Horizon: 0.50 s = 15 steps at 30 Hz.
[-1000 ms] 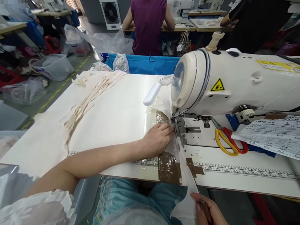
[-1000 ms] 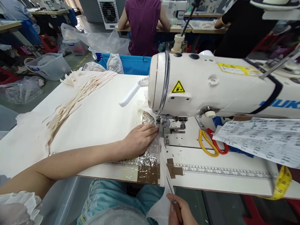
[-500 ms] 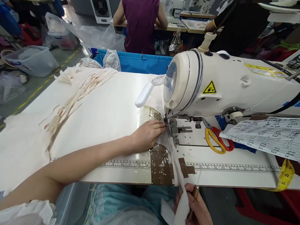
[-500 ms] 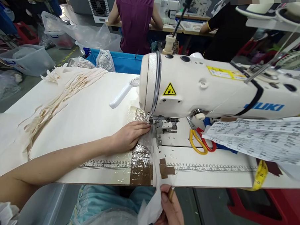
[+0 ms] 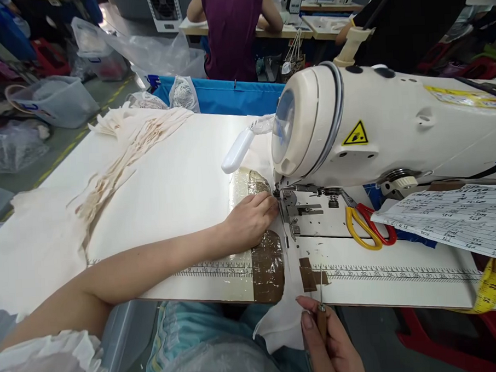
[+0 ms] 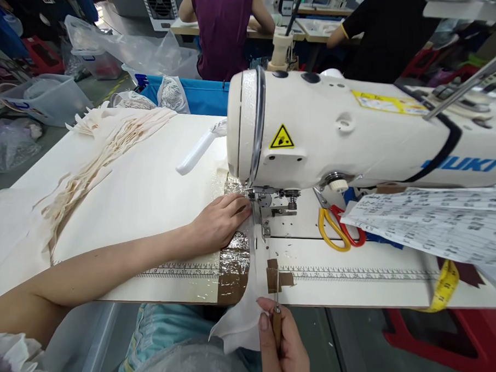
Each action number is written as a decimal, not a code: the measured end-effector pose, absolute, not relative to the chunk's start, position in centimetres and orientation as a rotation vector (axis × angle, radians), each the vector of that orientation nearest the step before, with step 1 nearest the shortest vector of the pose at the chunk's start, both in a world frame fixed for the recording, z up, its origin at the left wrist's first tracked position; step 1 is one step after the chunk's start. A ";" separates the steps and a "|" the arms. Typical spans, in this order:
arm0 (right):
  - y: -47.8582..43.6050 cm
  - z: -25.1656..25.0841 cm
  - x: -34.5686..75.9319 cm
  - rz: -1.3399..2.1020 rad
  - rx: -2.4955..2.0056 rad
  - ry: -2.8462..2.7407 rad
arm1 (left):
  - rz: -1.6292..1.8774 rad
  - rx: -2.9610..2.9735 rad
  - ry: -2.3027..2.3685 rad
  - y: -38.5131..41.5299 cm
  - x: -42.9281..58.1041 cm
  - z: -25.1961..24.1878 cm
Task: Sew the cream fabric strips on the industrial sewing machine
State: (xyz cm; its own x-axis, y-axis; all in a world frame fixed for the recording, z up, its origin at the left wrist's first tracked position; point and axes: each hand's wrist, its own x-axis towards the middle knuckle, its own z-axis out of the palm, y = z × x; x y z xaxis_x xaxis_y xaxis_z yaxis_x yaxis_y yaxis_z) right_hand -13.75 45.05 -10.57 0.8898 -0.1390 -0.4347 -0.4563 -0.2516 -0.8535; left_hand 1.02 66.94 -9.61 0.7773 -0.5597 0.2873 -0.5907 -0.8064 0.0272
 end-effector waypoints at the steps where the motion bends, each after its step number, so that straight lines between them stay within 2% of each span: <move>1: 45.1 -10.4 -13.5 0.293 -1.829 0.425 | 0.395 2.856 -0.906 66.9 1.2 -9.5; 10: 45.4 -9.5 -11.9 0.208 -2.002 0.298 | 0.336 2.596 -1.025 68.1 2.3 -9.7; 15: 44.5 -9.6 -10.6 0.158 -2.113 0.066 | 0.420 2.678 -1.000 68.2 2.4 -10.1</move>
